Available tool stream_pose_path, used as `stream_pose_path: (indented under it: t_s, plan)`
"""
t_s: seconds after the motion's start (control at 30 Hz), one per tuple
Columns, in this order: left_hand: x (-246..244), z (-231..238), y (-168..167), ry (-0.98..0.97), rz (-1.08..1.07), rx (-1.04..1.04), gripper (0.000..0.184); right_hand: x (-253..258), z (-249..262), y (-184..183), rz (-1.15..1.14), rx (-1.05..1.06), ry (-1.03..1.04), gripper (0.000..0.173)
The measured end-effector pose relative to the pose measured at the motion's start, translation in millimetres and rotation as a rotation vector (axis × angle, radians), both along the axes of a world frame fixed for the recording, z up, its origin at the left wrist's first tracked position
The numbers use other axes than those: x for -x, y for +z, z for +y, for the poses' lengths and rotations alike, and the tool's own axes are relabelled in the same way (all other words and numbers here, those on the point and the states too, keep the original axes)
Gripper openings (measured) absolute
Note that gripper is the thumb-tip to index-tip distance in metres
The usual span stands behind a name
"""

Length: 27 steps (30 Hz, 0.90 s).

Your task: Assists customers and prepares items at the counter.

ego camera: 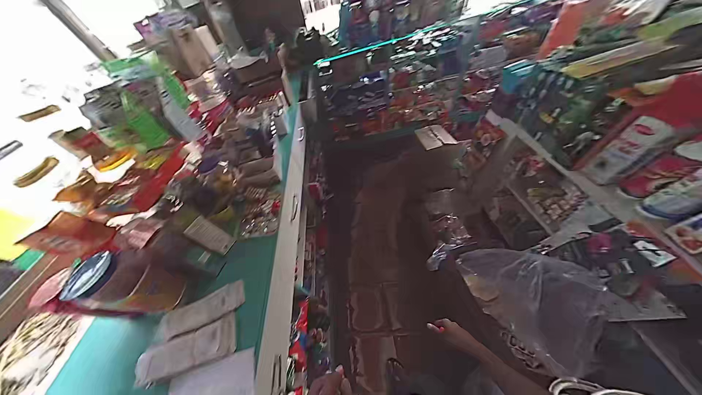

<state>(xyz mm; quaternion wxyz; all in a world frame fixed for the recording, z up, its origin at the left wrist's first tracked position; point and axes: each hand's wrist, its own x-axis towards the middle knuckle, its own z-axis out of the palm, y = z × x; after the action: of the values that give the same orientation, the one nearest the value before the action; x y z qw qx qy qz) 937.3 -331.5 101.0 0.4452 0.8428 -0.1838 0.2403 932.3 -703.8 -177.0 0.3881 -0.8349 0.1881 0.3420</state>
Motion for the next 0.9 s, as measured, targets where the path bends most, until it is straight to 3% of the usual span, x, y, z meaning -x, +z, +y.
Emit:
stream_pose_path:
  t_s: [0.17,0.33,0.5,0.67,0.77,0.9]
  plan:
    - [-109,-76,-9,-0.354,0.158,-0.063,0.018,-55,-18,7,-0.222,-0.239,-0.247,0.044]
    - [-222,-136,-29,-0.522,0.280,-0.075,0.019,-141,-42,31,-0.309,-0.452,-0.367,0.040]
    - [-380,-194,-56,-0.525,0.309,0.002,0.021,-266,-127,22,-0.346,-0.295,-0.439,0.037]
    - [-545,-282,-38,-0.507,0.400,-0.016,0.024,-368,-222,34,-0.361,-0.204,-0.626,0.034]
    - [-627,-349,-18,-0.613,0.409,-0.028,0.023,-409,-264,47,-0.345,-0.164,-0.755,0.032]
    - [-717,-443,-10,-0.835,0.352,-0.098,0.023,-454,-326,16,-0.328,-0.153,-0.886,0.031]
